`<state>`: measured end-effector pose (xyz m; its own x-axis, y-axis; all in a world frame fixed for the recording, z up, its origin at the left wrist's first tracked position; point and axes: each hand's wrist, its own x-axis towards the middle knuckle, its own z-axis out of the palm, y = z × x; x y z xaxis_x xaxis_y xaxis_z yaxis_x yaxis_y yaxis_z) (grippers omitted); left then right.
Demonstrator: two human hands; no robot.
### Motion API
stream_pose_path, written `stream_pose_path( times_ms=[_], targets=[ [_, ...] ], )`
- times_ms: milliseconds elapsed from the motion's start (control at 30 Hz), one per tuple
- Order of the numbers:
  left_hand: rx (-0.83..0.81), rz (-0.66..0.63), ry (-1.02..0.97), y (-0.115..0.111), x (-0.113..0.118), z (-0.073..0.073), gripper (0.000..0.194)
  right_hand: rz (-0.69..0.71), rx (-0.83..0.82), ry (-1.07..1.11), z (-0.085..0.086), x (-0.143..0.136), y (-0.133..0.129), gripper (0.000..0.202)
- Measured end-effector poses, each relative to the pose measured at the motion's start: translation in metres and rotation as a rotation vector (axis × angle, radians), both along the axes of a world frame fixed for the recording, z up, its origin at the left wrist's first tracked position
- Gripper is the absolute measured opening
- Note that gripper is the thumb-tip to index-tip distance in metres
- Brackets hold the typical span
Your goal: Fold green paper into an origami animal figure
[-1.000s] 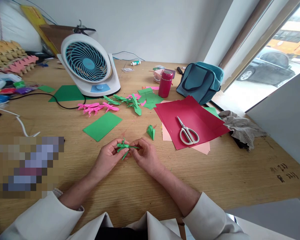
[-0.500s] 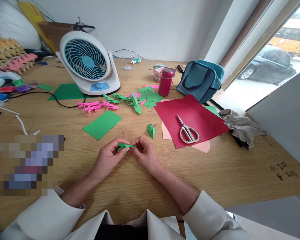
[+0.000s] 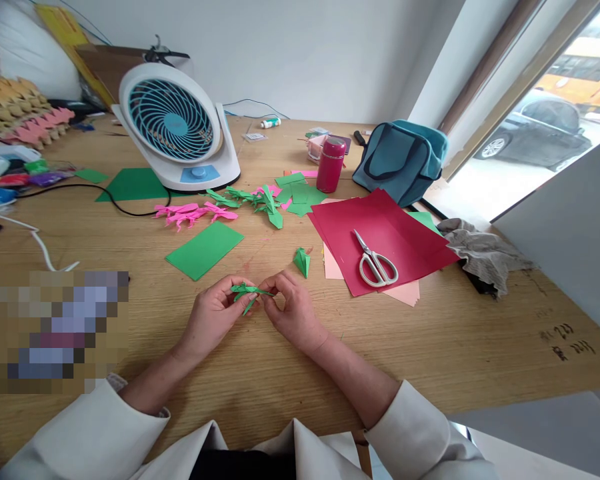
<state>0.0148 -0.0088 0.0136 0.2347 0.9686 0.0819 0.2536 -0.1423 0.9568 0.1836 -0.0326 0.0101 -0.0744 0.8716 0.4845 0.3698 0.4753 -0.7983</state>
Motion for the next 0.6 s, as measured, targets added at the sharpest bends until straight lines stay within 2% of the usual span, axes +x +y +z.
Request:
stream_pose_path(
  times_ms=[167, 333, 467, 600],
  targets=[
    [-0.022, -0.044, 0.007, 0.0003, 0.0012, -0.0017, 0.018, 0.000, 0.023, -0.065, -0.0007, 0.0038, 0.0019, 0.010],
    [-0.072, -0.120, 0.024, -0.0017, 0.0015, -0.0020, 0.014, 0.016, -0.037, -0.058, -0.0008, 0.0064, 0.0046, 0.008],
    [-0.022, -0.127, 0.075, -0.0027, 0.0006, -0.0024, 0.011, 0.030, -0.123, -0.002, -0.0032, 0.0060, 0.0064, 0.009],
    [0.104, -0.081, 0.187, -0.0020, 0.0001, -0.0027, 0.008, 0.040, -0.205, 0.041, -0.0038, 0.0046, 0.0056, 0.007]
  ],
)
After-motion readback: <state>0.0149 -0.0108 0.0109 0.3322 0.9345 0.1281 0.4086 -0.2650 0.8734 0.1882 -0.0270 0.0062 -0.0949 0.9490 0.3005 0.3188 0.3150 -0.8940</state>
